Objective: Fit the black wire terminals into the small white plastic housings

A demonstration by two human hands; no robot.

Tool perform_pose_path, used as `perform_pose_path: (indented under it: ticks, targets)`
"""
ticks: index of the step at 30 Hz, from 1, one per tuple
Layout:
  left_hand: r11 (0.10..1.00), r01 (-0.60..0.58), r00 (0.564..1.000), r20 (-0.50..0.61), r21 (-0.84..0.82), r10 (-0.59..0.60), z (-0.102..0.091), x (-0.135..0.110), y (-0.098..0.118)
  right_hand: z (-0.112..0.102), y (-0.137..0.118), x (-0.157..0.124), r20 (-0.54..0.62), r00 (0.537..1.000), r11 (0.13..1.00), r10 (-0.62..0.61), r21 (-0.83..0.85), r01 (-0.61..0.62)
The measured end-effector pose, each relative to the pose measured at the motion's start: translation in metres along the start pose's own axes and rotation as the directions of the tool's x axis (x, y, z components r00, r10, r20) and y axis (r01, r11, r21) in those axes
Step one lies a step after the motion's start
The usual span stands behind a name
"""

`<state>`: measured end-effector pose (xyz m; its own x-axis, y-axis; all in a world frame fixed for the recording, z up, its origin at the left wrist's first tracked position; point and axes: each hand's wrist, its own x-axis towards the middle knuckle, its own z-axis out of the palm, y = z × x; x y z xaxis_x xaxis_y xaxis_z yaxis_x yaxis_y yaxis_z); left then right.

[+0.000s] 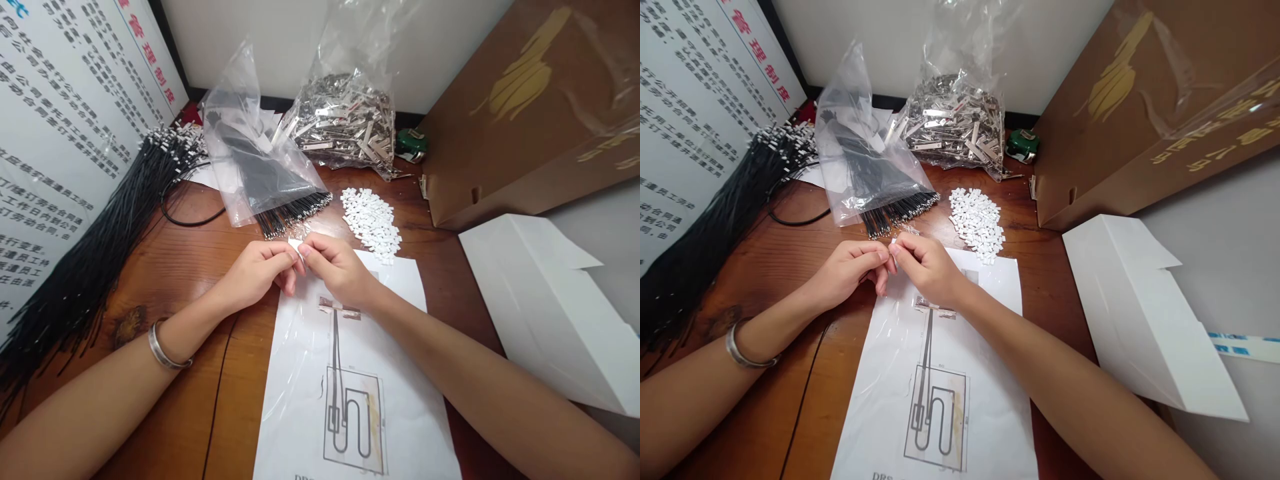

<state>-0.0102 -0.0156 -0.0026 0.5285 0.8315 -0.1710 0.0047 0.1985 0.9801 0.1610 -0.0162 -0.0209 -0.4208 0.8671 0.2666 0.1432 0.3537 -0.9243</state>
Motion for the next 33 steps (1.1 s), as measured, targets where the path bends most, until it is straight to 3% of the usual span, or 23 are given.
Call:
perform_pose_path:
  ticks: [5, 14, 20, 26, 33]
  targets:
    - [1.0, 0.006, 1.0, -0.007, -0.004, -0.006, 0.0005, 0.0003, 0.0005, -0.0004, 0.0002, 0.0006, 0.005, 1.0, 1.0, 0.0, 0.015, 0.0]
    - [1.0, 0.009, 1.0, -0.019, 0.004, -0.009, 0.0012, 0.0, 0.0019, -0.0001, 0.0054, -0.0001, 0.084, 0.993, 0.952, 0.083, 0.287, -0.104]
    - [1.0, 0.02, 1.0, -0.017, 0.012, -0.02, 0.0017, 0.0002, 0.0017, -0.0003, 0.0037, -0.0012, 0.021, 1.0, 0.995, -0.003, 0.1, 0.001]
    - [1.0, 0.022, 0.999, -0.026, 0.008, -0.022, 0.0018, 0.0002, 0.0015, 0.0, 0.0018, -0.0014, -0.004, 1.0, 0.998, -0.03, -0.06, 0.03]
    - [0.999, 0.029, 0.999, -0.035, 0.016, -0.029, 0.0029, 0.0012, 0.0017, -0.0002, 0.0016, -0.0011, 0.002, 1.0, 0.997, -0.019, -0.072, 0.019]
